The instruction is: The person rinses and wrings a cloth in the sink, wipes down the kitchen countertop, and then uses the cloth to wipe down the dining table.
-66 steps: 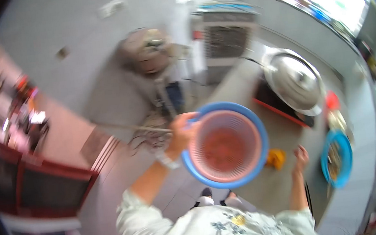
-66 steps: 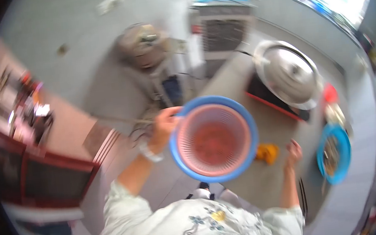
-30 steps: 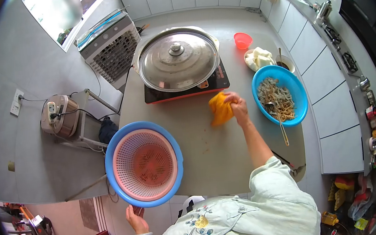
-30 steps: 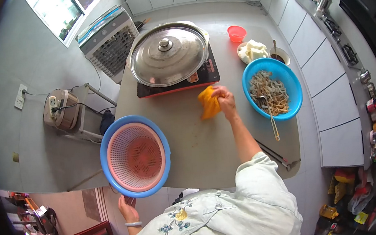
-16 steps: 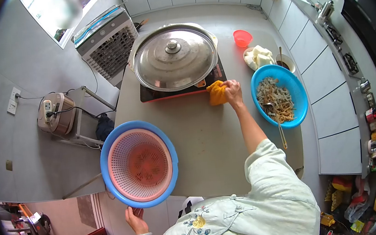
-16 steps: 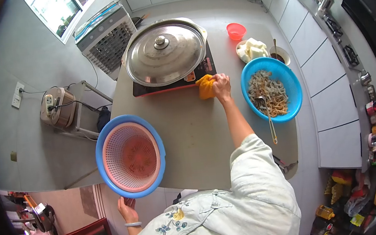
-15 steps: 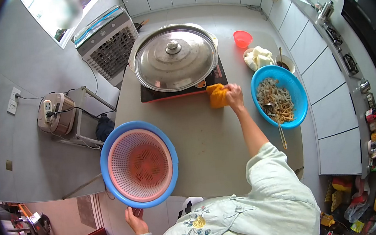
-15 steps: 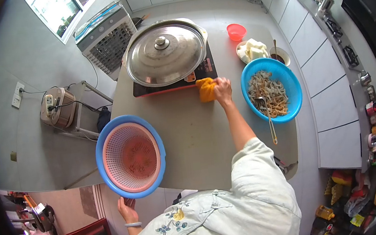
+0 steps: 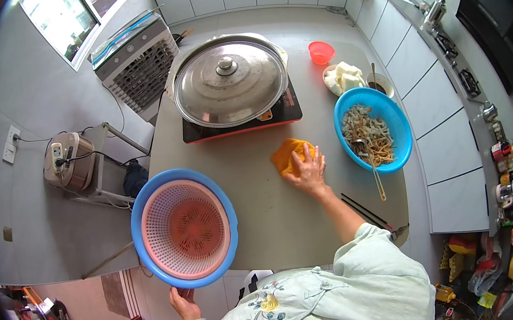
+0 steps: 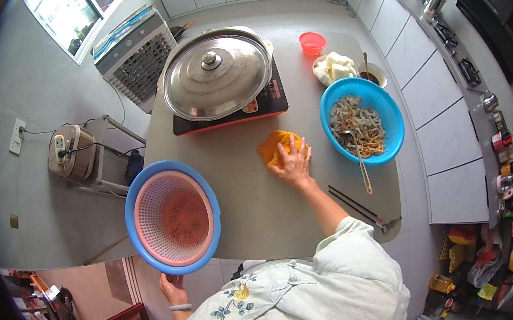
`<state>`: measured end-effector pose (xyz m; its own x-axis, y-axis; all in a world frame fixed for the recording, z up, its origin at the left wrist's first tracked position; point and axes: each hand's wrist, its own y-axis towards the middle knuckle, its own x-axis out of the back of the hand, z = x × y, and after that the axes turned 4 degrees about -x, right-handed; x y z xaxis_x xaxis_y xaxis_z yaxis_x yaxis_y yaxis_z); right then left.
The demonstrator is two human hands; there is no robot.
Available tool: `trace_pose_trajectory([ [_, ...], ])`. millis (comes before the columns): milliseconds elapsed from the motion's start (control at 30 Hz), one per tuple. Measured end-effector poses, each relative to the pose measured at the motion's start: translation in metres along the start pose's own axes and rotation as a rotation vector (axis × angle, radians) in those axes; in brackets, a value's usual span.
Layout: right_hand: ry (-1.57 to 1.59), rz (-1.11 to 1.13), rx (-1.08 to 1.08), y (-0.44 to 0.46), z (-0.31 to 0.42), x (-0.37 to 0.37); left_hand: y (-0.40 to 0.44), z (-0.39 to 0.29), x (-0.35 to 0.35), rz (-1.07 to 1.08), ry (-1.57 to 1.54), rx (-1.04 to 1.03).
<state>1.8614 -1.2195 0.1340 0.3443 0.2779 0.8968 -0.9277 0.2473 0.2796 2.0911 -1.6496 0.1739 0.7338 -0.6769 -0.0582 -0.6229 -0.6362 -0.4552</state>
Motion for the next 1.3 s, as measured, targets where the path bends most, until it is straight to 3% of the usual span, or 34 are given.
trace_pose_trajectory([
  [33, -0.08, -0.056, 0.078, -0.005, 0.003, 0.002, 0.0, 0.001, 0.0, -0.007, 0.002, 0.001],
  [167, 0.053, 0.045, 0.017, 0.023, -0.026, -0.019, 0.001, 0.007, 0.003, 0.008, 0.002, -0.01],
  [267, 0.11, -0.076, -0.159, 0.058, -0.04, -0.021, -0.002, 0.008, 0.003, -0.031, 0.016, -0.018],
  [333, 0.095, -0.397, -0.209, 0.082, -0.046, -0.027, -0.004, 0.009, 0.006, -0.034, 0.027, -0.01],
  [467, 0.19, -0.584, -0.265, 0.126, -0.056, -0.06, -0.01, 0.008, 0.008, -0.058, 0.055, 0.023],
  [667, -0.055, -0.568, -0.206, 0.185, -0.084, -0.091, -0.019, 0.011, 0.019, -0.08, 0.132, 0.047],
  [733, -0.204, -0.275, -0.324, 0.199, -0.097, -0.096, -0.019, 0.015, 0.023, -0.126, 0.111, 0.121],
  [800, -0.129, -0.144, -0.309, 0.205, -0.104, -0.09, -0.017, 0.017, 0.027, -0.088, 0.115, 0.133],
  [900, -0.131, -0.196, -0.297, 0.191, -0.101, -0.087, -0.02, 0.005, 0.017, -0.002, -0.051, 0.161],
  [1000, -0.168, -0.304, -0.2, 0.143, -0.082, -0.083, -0.019, -0.011, -0.001, 0.109, -0.166, 0.208],
  [1133, -0.156, -0.11, -0.183, 0.059, -0.029, -0.064, -0.014, -0.02, -0.019, 0.217, -0.205, 0.26],
  [1300, -0.031, 0.078, -0.011, -0.042, 0.025, -0.047, -0.002, -0.025, -0.019, 0.386, -0.263, 0.325],
])
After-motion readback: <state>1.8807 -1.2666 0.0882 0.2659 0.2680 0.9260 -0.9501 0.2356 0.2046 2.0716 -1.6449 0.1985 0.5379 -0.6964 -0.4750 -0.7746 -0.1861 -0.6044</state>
